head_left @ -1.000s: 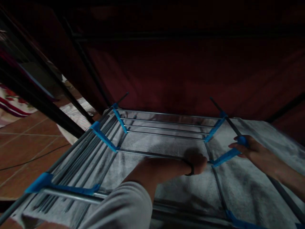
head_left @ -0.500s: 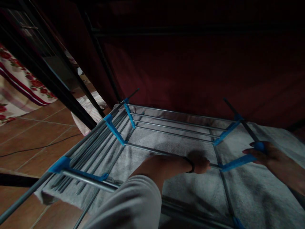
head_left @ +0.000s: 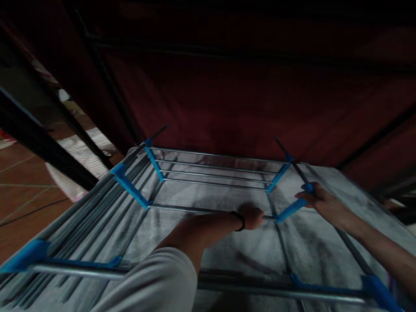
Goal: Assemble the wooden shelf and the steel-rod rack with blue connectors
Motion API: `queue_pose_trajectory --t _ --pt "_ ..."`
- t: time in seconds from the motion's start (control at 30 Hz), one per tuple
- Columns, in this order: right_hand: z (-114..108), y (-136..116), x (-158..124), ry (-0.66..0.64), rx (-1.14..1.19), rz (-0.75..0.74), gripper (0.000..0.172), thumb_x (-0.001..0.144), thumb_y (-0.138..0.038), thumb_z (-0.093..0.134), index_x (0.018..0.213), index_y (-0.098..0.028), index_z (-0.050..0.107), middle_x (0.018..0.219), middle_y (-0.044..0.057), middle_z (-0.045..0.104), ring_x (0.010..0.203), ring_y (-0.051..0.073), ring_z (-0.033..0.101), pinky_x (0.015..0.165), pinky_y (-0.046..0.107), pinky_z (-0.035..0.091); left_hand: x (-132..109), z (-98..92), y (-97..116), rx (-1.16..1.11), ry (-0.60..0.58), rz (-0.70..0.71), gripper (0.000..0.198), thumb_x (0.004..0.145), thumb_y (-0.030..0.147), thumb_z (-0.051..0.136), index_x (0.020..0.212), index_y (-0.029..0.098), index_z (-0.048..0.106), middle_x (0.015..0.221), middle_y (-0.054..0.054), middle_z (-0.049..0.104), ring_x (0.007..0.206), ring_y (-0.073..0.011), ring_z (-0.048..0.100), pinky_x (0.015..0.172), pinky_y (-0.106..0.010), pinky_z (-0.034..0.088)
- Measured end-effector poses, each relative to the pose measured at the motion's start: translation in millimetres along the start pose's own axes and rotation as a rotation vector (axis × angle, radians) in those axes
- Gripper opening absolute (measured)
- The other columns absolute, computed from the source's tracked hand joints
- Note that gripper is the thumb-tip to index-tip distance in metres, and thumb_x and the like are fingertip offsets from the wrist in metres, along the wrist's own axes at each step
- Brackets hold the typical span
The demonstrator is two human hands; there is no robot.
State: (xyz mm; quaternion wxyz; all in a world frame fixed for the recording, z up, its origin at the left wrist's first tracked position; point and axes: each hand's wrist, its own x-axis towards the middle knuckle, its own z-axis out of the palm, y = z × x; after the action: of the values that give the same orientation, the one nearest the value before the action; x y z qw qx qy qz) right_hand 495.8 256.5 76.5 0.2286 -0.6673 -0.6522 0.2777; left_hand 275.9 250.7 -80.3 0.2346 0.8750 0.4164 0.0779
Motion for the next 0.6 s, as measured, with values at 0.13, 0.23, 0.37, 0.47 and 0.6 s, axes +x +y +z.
queue_pose_trajectory --t 0.13,0.23,0.37,0.47,0.6 --pt "1.9 -11.2 -3.9 -0.004 0.095 -0.014 0.025 0.077 -0.037 0.057 0.095 -0.025 0.046 0.080 0.001 0.061 0.077 0.021 0.063 0.071 0.037 0.054 -3.3 -12.3 0.7 0.029 0.017 -0.024 0.019 0.087 0.037 0.054 0.093 0.019 0.058 0.099 -0.014 0.066 0.095 -0.0291 0.060 0.086 -0.042 0.044" --pt "1.2 -12.2 -1.4 -0.016 0.135 -0.018 0.024 0.078 -0.032 0.057 0.097 -0.024 0.044 0.078 -0.001 0.059 0.080 0.019 0.062 0.070 0.034 0.053 -11.4 -18.0 -1.7 0.029 0.021 -0.030 0.016 0.086 0.032 0.054 0.094 0.018 0.056 0.102 -0.015 0.065 0.101 -0.0303 0.058 0.093 -0.043 0.041" --pt "-0.5 -11.9 -1.0 -0.032 0.158 -0.025 0.024 0.078 -0.030 0.058 0.097 -0.024 0.044 0.077 -0.002 0.059 0.079 0.018 0.062 0.068 0.031 0.052 -36.8 -14.4 -6.4 0.011 0.039 -0.097 0.021 0.089 0.030 0.047 0.100 0.015 0.057 0.110 -0.019 0.063 0.108 -0.0350 0.056 0.098 -0.050 0.036" --pt "-0.2 -11.7 -1.6 -0.033 0.179 -0.026 0.024 0.080 -0.031 0.057 0.098 -0.024 0.043 0.081 -0.002 0.060 0.079 0.017 0.063 0.068 0.030 0.052 -55.8 -8.3 -14.3 -0.015 0.075 -0.170 0.026 0.090 0.030 0.044 0.108 0.016 0.057 0.121 -0.020 0.060 0.115 -0.0377 0.052 0.101 -0.053 0.032" --pt "0.7 -9.6 -0.7 -0.052 0.190 -0.032 0.025 0.081 -0.031 0.056 0.100 -0.023 0.042 0.085 0.000 0.062 0.081 0.017 0.063 0.069 0.030 0.051 -67.9 -7.5 -33.0 -0.107 0.090 -0.231 0.022 0.091 0.029 0.040 0.100 0.022 0.059 0.110 -0.012 0.065 0.105 -0.0316 0.056 0.094 -0.046 0.038"
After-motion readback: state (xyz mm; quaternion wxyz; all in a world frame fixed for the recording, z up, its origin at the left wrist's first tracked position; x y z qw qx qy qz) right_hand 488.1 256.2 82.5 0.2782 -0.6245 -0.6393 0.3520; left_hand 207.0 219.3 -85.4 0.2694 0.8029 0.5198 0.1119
